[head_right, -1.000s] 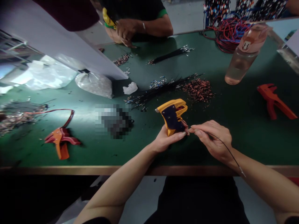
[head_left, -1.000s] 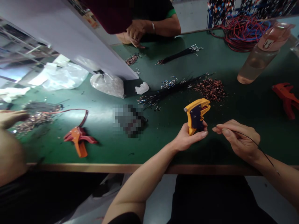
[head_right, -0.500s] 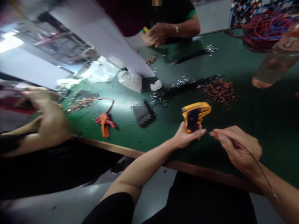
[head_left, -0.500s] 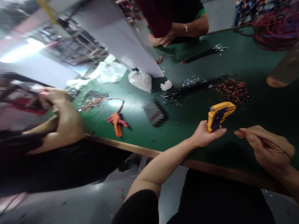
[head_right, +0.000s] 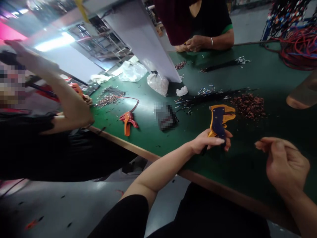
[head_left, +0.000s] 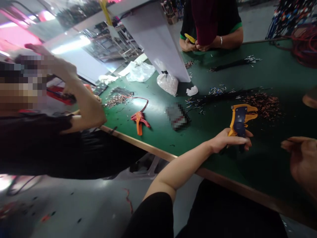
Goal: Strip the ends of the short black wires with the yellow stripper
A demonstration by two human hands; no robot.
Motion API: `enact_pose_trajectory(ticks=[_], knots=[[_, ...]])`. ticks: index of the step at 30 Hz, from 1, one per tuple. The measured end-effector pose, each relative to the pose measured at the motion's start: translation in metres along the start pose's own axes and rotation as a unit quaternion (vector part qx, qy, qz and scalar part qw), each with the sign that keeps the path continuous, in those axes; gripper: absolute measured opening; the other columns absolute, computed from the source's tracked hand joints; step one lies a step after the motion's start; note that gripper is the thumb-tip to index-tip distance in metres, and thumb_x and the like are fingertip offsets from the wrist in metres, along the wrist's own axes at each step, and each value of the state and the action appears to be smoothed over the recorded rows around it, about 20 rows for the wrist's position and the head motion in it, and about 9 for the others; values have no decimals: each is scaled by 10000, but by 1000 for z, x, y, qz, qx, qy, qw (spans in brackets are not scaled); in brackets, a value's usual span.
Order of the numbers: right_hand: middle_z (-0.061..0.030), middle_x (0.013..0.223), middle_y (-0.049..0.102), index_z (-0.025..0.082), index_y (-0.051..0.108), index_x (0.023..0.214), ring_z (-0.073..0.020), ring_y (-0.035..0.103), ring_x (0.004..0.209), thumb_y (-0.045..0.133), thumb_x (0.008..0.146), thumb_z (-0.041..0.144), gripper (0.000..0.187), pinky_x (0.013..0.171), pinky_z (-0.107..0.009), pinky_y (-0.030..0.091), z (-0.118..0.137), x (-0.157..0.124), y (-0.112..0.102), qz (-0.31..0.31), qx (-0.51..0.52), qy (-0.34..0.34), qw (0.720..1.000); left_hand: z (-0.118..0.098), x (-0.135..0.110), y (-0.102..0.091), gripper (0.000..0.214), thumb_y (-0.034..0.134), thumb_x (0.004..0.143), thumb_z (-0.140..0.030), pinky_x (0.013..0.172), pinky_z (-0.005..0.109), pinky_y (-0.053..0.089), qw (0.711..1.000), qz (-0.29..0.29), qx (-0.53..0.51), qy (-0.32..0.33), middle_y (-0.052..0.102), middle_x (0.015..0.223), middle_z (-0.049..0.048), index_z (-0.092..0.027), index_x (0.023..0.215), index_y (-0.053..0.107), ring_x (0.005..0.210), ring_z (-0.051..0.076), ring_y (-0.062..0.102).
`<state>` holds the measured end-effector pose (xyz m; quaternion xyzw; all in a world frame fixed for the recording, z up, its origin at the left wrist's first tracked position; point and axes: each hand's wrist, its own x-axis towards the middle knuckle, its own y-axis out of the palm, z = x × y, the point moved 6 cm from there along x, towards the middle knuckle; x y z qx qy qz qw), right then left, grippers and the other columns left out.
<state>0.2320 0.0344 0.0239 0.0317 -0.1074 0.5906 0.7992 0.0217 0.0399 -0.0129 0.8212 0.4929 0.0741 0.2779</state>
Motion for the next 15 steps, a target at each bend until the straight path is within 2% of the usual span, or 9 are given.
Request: enact_pose_trajectory(ticks=[3, 6, 15], knots=[[-3, 606, 620, 211, 655, 660, -154, 605, 542, 815, 714, 507, 340, 542, -328, 504, -16, 13, 0, -42, 133, 81, 987, 1, -3, 1, 596, 881, 608, -452, 762, 360, 493, 999, 40, -16, -9, 725, 846, 67, -141, 1073, 676, 721, 183, 666], [39, 559, 571, 204, 642, 670, -111, 567, 530, 855, 647, 559, 414, 528, -265, 485, -22, 19, 8, -5, 198, 132, 971, 3, -6, 3, 564, 866, 634, -421, 768, 355, 493, 999, 45, -22, -18, 727, 859, 73, -139, 1086, 680, 736, 190, 671], [40, 591, 577, 211, 665, 729, -107, 572, 572, 841, 713, 573, 403, 511, -230, 436, -21, 13, 14, 34, 237, 135, 961, 8, -11, 12, 528, 842, 684, -409, 791, 369, 491, 995, 90, 16, -37, 726, 871, 82, -134, 1103, 675, 758, 192, 666]])
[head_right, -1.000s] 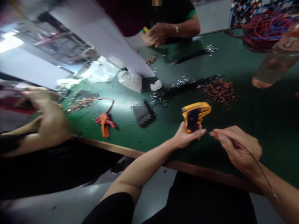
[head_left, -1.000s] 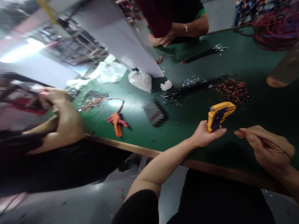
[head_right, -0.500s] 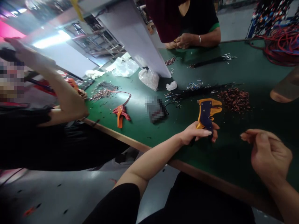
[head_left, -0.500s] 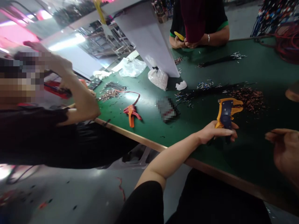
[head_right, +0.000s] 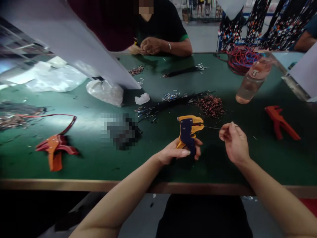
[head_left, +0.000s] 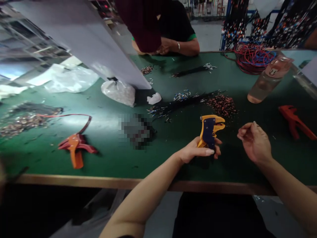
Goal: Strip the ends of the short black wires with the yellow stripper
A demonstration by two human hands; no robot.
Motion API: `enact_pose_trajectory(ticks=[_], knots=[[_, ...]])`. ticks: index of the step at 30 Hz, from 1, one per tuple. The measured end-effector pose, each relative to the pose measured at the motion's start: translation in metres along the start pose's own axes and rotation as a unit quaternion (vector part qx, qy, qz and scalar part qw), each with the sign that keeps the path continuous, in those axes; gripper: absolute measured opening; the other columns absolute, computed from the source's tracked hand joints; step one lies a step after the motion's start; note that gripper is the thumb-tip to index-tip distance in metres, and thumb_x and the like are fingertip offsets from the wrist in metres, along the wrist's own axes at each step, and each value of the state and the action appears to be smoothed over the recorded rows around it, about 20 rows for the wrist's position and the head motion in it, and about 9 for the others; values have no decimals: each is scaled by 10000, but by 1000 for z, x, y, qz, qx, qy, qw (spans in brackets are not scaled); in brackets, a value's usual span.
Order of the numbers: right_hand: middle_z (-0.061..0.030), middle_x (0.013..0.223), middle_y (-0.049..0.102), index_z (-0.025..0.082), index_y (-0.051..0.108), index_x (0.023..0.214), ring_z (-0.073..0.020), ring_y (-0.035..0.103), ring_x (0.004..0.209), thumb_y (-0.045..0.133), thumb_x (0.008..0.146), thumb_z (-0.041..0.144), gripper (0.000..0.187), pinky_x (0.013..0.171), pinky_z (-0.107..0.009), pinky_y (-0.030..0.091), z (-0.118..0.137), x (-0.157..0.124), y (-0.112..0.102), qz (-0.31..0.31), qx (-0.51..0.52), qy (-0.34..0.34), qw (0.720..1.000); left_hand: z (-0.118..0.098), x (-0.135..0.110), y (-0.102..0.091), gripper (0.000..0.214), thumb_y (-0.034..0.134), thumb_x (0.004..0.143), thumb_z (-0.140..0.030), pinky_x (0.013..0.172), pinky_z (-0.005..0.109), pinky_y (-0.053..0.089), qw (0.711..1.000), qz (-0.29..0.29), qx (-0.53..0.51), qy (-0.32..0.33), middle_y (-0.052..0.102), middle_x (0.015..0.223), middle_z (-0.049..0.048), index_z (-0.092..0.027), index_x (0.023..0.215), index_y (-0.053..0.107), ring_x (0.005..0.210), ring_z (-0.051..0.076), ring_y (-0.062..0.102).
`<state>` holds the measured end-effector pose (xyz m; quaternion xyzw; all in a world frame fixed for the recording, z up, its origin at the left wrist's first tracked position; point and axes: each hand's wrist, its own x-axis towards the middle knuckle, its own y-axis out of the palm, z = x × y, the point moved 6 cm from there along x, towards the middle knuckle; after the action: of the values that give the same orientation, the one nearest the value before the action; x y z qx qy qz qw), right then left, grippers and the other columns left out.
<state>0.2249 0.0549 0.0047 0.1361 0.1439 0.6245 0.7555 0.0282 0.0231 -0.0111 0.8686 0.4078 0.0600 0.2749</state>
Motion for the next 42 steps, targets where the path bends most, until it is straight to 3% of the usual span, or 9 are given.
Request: enact_pose_trajectory(ticks=[7, 18, 30, 34, 36, 40, 42], knots=[[29, 585, 594, 206, 659, 727, -117, 566, 554, 828, 730, 562, 394, 507, -248, 425, -1, -2, 4, 14, -10, -1, 1000, 7, -1, 7, 536, 837, 696, -414, 797, 363, 499, 998, 42, 19, -33, 723, 896, 87, -139, 1122, 662, 776, 187, 668], [26, 578, 601, 206, 665, 697, -116, 556, 548, 834, 692, 585, 415, 511, -255, 423, -2, -5, 7, 6, -27, 14, 1000, 3, 0, 7, 468, 848, 672, -473, 764, 342, 500, 998, 6, 57, -41, 685, 775, 43, -144, 962, 684, 740, 178, 645], [17, 592, 635, 197, 668, 706, -108, 573, 540, 819, 718, 590, 421, 516, -247, 430, -2, -6, 6, 11, -26, 8, 1000, 2, 0, 9, 415, 815, 687, -497, 563, 272, 436, 985, -64, 152, -56, 598, 548, 3, -147, 656, 594, 521, 114, 544], [3, 591, 659, 193, 692, 706, -114, 586, 539, 823, 687, 626, 453, 510, -251, 433, -5, -5, 5, -3, -35, 1, 999, 3, 1, 0, 455, 793, 705, -513, 478, 254, 350, 972, -154, 173, -29, 511, 443, -33, -169, 565, 530, 420, 80, 434], [-2, 592, 668, 193, 705, 709, -114, 589, 539, 830, 658, 647, 473, 499, -243, 425, -7, -4, 5, -8, -36, 2, 999, 5, 3, -3, 454, 811, 680, -519, 480, 260, 367, 978, -156, 138, -25, 515, 444, -36, -170, 587, 536, 411, 87, 441], [-6, 607, 681, 198, 705, 715, -114, 591, 539, 794, 707, 637, 448, 500, -247, 424, -9, 1, 0, -27, -45, -28, 998, 1, 6, 0, 459, 875, 588, -484, 677, 341, 521, 998, -61, 29, 16, 666, 655, 32, -136, 811, 674, 635, 184, 642], [-8, 616, 687, 200, 705, 723, -116, 590, 538, 772, 734, 625, 431, 504, -252, 423, -9, 4, -3, -39, -50, -46, 997, -4, 6, -7, 482, 878, 588, -439, 745, 360, 535, 996, -69, -16, 55, 697, 756, 54, -133, 916, 703, 725, 206, 672]])
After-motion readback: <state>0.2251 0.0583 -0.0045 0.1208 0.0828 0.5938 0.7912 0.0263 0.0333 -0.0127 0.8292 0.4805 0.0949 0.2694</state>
